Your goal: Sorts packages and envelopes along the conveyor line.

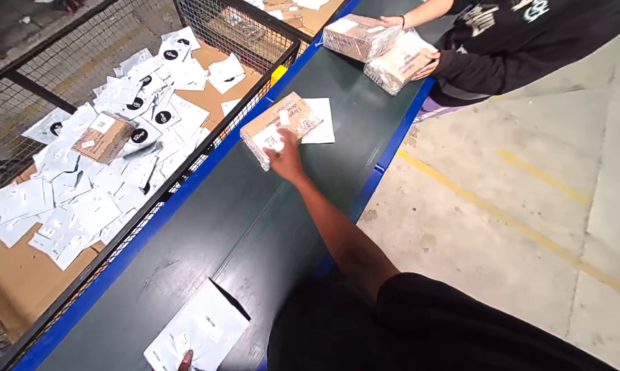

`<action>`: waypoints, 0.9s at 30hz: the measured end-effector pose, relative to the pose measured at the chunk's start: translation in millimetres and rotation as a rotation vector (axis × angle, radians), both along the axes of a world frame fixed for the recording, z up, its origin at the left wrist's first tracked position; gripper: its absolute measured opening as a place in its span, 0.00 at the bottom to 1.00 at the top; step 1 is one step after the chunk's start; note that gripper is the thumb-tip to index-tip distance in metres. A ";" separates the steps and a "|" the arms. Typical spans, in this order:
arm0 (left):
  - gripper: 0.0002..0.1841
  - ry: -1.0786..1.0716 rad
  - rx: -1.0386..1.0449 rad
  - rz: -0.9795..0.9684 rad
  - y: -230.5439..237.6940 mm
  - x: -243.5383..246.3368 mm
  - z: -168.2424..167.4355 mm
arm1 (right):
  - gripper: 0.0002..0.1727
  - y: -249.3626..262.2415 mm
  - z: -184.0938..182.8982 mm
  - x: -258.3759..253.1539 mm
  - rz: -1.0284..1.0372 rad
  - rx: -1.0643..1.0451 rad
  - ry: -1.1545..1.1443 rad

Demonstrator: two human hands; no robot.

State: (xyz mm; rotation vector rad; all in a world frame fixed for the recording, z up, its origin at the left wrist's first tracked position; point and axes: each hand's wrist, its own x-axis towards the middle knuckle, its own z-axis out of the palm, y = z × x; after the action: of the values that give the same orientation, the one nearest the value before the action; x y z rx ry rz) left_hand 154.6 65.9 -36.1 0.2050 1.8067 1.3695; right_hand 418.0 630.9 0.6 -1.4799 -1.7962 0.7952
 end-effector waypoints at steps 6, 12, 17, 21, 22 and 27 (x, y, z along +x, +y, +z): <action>0.43 -0.025 -0.023 -0.122 35.1 -18.3 0.2 | 0.65 11.1 -44.5 51.1 -0.457 -0.488 0.351; 0.42 -0.015 -0.017 -0.119 54.9 -3.8 0.0 | 0.34 -7.1 -7.9 -94.0 0.129 -0.549 0.799; 0.41 -0.049 -0.017 -0.094 46.8 12.6 -2.9 | 0.22 -51.2 22.0 -149.2 0.817 -0.439 0.575; 0.41 -0.084 -0.005 -0.039 36.3 19.4 -5.3 | 0.18 -112.0 -19.7 -90.5 0.805 -0.201 0.060; 0.40 -0.085 0.006 -0.037 33.7 20.2 -5.9 | 0.18 -117.5 -32.5 -70.9 0.732 -0.154 0.008; 0.37 -0.081 0.016 -0.104 27.8 22.4 -4.9 | 0.51 -71.1 -53.2 -16.9 0.391 -0.093 -0.405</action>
State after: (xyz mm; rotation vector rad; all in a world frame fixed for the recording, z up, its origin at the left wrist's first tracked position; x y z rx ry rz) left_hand 176.9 93.7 -41.1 0.2444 1.6955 1.3010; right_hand 401.1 559.8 -52.6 -1.4426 -2.4338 0.8140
